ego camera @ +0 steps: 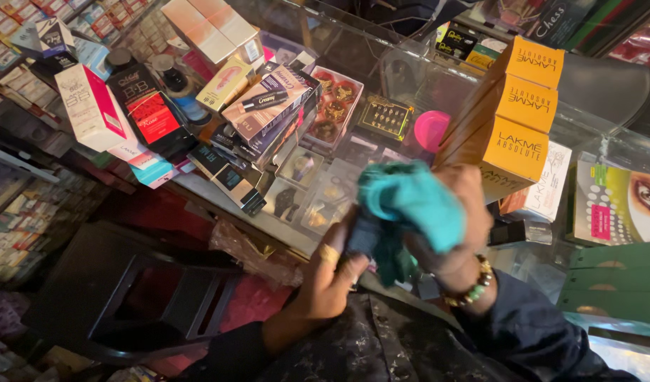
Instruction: The person wipes the surfaces of various small cosmetic boxes using a teal cloth. They pick up each box, wipe it thoroughly, and place it back on the glass counter among other products.
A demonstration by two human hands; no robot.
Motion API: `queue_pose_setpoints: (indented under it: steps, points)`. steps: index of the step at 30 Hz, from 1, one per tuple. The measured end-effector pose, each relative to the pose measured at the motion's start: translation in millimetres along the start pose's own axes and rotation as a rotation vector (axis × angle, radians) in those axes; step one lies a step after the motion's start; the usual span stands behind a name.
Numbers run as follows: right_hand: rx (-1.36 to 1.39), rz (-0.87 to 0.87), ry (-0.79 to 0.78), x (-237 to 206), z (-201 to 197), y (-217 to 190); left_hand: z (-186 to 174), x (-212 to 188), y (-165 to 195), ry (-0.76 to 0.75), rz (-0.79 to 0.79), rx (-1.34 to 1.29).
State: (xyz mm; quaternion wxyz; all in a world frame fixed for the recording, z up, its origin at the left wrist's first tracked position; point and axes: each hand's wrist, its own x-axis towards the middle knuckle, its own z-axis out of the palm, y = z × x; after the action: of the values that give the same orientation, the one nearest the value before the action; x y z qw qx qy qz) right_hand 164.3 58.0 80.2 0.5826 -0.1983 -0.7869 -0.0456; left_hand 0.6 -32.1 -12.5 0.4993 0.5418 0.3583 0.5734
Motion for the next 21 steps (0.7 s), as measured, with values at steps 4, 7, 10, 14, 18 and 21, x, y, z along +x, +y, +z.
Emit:
queue_pose_setpoints:
  steps: [4,7,10,14,18,21]
  points:
    - [0.732,0.537,0.241,-3,0,-5,-9,0,-4,0.108,0.138,0.058]
    - [0.488,0.513,-0.081,-2,0,-9,-13,-5,-4,-0.009,0.239,0.185]
    - [0.204,0.362,-0.350,-4,10,-13,-10,-6,-3,-0.030,0.147,0.080]
    - [0.047,0.256,-0.241,-6,20,-8,-5,-3,3,-0.045,0.062,0.042]
    - [-0.061,0.071,-0.162,-5,20,7,-2,-5,2,0.024,-0.114,0.028]
    - [-0.123,0.050,-0.171,-4,16,14,0,-5,-8,0.052,0.165,0.367]
